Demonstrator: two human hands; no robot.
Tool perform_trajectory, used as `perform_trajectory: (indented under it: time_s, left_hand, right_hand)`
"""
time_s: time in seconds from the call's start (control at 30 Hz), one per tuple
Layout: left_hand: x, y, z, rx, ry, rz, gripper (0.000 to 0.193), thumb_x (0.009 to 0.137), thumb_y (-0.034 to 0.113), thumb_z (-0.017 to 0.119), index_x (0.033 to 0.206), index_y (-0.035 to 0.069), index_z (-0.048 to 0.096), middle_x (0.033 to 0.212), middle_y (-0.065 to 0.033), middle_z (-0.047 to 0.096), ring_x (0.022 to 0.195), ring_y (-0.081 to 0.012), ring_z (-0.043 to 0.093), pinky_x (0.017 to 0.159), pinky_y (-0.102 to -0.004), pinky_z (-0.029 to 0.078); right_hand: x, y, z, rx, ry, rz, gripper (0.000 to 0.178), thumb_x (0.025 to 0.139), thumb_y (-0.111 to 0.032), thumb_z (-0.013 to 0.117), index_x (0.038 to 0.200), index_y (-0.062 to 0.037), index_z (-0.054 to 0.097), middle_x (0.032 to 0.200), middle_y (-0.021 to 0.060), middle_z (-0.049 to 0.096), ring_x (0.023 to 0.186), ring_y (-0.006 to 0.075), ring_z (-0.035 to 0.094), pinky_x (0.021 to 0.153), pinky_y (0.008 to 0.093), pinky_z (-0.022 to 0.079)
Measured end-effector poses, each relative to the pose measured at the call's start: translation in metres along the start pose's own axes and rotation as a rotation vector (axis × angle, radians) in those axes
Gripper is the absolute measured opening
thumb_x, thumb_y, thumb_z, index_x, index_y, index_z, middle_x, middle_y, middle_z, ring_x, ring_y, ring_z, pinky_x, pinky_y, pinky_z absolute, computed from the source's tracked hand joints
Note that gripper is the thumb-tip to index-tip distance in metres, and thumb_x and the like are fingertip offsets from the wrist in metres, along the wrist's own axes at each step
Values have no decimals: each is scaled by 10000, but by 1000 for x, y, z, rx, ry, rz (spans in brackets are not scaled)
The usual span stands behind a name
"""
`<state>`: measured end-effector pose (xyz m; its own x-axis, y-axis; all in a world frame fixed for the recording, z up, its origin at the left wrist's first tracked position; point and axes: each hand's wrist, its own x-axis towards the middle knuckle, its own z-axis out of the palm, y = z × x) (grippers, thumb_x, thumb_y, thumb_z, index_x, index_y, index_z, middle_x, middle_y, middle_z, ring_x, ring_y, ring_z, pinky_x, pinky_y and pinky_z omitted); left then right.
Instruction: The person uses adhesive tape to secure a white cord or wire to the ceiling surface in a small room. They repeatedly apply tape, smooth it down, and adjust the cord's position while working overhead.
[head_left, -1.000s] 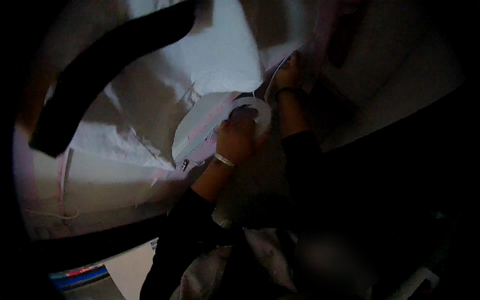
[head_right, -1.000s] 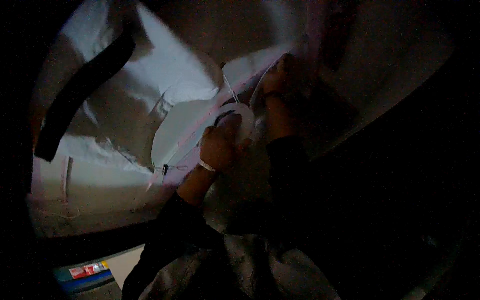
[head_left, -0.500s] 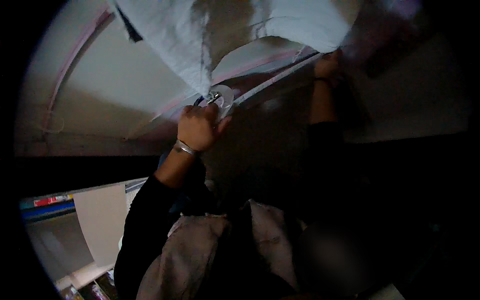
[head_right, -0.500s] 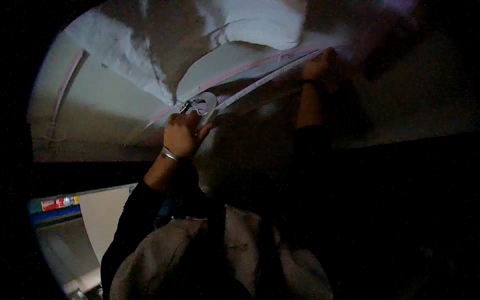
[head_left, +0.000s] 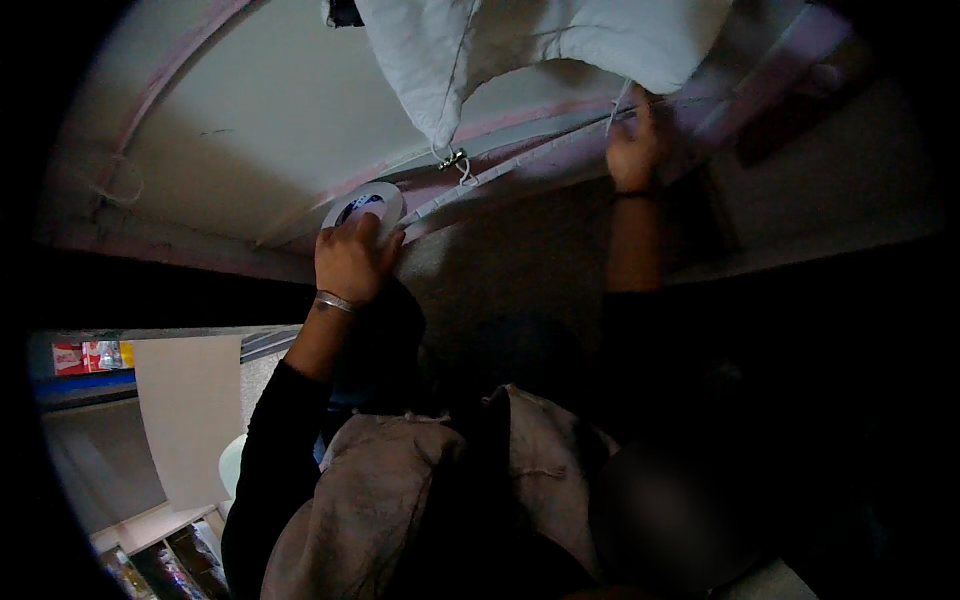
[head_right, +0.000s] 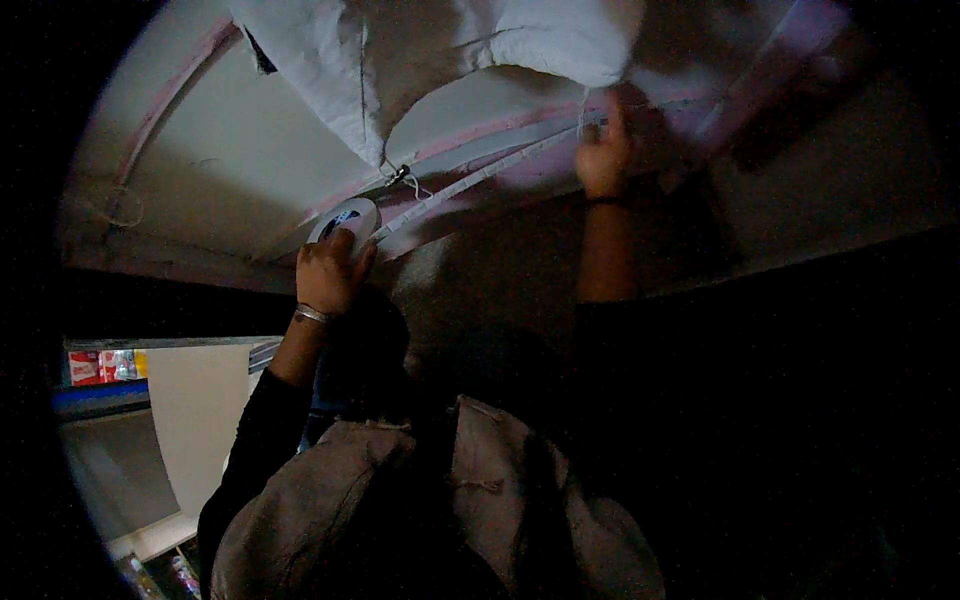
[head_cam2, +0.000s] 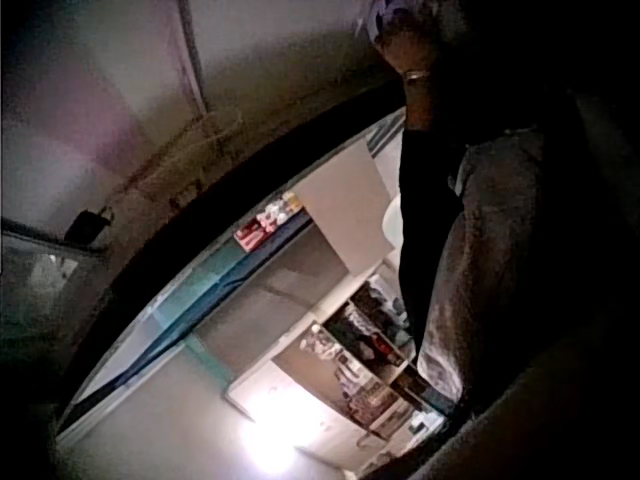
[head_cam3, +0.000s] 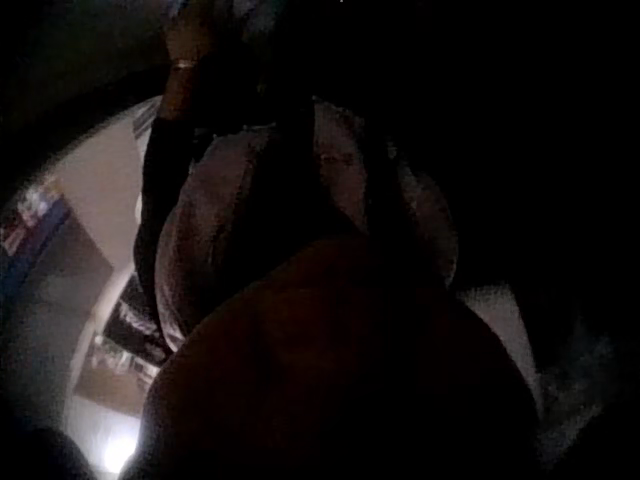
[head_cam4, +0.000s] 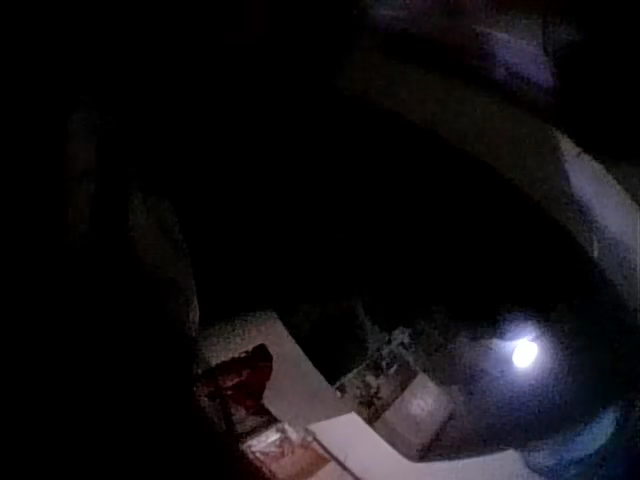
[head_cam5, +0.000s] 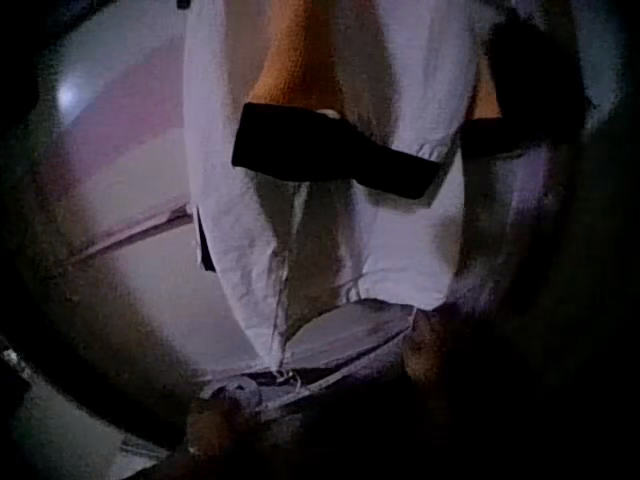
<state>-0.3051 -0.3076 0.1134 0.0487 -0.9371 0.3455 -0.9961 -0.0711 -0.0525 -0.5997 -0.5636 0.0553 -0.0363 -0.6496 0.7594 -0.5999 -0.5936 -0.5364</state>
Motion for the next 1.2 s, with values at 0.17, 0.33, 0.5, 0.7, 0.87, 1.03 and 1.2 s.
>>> perform_trajectory:
  time_s: [0.17, 0.33, 0.5, 0.7, 0.87, 1.03, 1.2]
  left_hand:
    - [1, -9, 21, -1, 12, -5, 319, 841, 393, 588, 853, 75, 563, 719, -161, 614, 649, -348, 604, 652, -462, 456]
    - [12, 7, 14, 51, -79, -105, 341, 831, 404, 593, 842, 65, 561, 689, -162, 615, 646, -348, 610, 657, -460, 463]
    - [1, 6, 13, 97, -62, -134, 362, 833, 434, 569, 901, 79, 588, 837, -138, 655, 741, -324, 635, 733, -459, 459]
    - [-19, -12, 9, 119, -60, -204, 387, 840, 426, 559, 1083, 125, 580, 940, -127, 663, 852, -311, 634, 782, -468, 440]
    - [-27, -26, 5, 144, -75, -216, 397, 838, 424, 560, 1102, 128, 575, 906, -142, 666, 844, -322, 636, 780, -467, 440]
    - [-41, -47, 0, 177, -28, -247, 389, 846, 420, 554, 1093, 121, 576, 848, -164, 663, 801, -342, 638, 761, -463, 443]
    - [-43, -47, -1, 201, -18, -212, 387, 863, 427, 534, 1088, 115, 576, 858, -167, 663, 807, -340, 638, 743, -465, 442]
  right_hand:
    - [-36, -28, -11, 1163, -192, 419, 223, 828, -88, 492, 1008, 17, 574, 953, 118, 606, 815, 199, 546, 782, 346, 458]
    - [-39, 4, -1, 938, 65, 596, 234, 902, -176, 476, 981, 10, 593, 981, 107, 617, 797, 175, 550, 751, 326, 468]
    - [-33, 2, 15, 782, 115, 700, 259, 940, -154, 476, 1135, -6, 561, 1093, 96, 576, 981, 196, 554, 852, 333, 469]
    - [-64, 12, 39, 632, 124, 557, 328, 903, 15, 430, 1215, -18, 525, 1317, 115, 454, 1129, 243, 494, 947, 344, 423]
    - [-71, -7, 44, 501, 83, 479, 418, 860, 73, 432, 1268, -7, 472, 1374, 153, 401, 1274, 295, 382, 1033, 379, 343]
    - [-69, -20, 42, 328, -2, 288, 410, 868, 56, 420, 1273, 9, 460, 1411, 193, 348, 1320, 331, 323, 1076, 384, 280]
    - [-65, -24, 42, 377, 28, 334, 384, 879, 38, 412, 1260, 32, 458, 1410, 202, 343, 1321, 348, 311, 1077, 391, 284]
